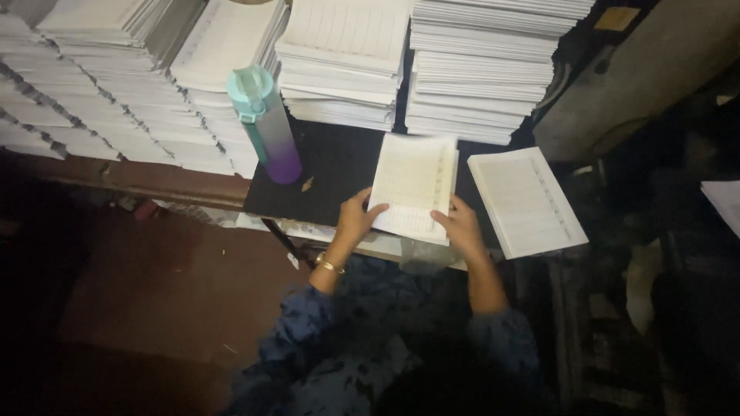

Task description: The person sorts through stacks of lined paper sheets on a table. They pick up sheets, flip through them, and place them into separate piles, occasionally adjusting the stacks.

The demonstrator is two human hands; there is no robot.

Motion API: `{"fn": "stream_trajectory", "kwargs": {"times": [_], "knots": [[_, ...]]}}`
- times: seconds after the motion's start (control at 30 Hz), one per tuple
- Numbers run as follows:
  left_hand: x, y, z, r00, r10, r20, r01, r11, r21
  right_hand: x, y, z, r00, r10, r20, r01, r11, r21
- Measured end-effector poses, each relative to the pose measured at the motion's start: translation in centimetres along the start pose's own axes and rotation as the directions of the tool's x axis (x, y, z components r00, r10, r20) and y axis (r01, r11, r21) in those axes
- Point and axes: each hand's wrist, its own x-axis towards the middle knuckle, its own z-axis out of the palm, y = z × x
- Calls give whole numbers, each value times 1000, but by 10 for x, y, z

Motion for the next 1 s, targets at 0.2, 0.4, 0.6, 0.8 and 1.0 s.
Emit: {"fn": "stream_trajectory", "kwargs": {"times": [0.2,0.4,0.6,0.8,1.0], "knots": [[-44,67,-18,897,441,-33,-406,851,335,-8,-4,-6,996,54,73,-66,980,187],[-37,55,7,885,357,297,-460,765,451,-7,-5,-6,992,83,98,-106,961,257],[-20,36,5,903,324,283,-422,795,435,-20,-29,-8,990,95,101,-115,970,216],[-44,59,-19,915,377,145,-394,912,112,-38,-74,0,966,256,47,-260,936,237],[-76,56,1,929,364,-69,-365,931,-4,-14,-27,-3,984,111,140,-145,954,264]]}}
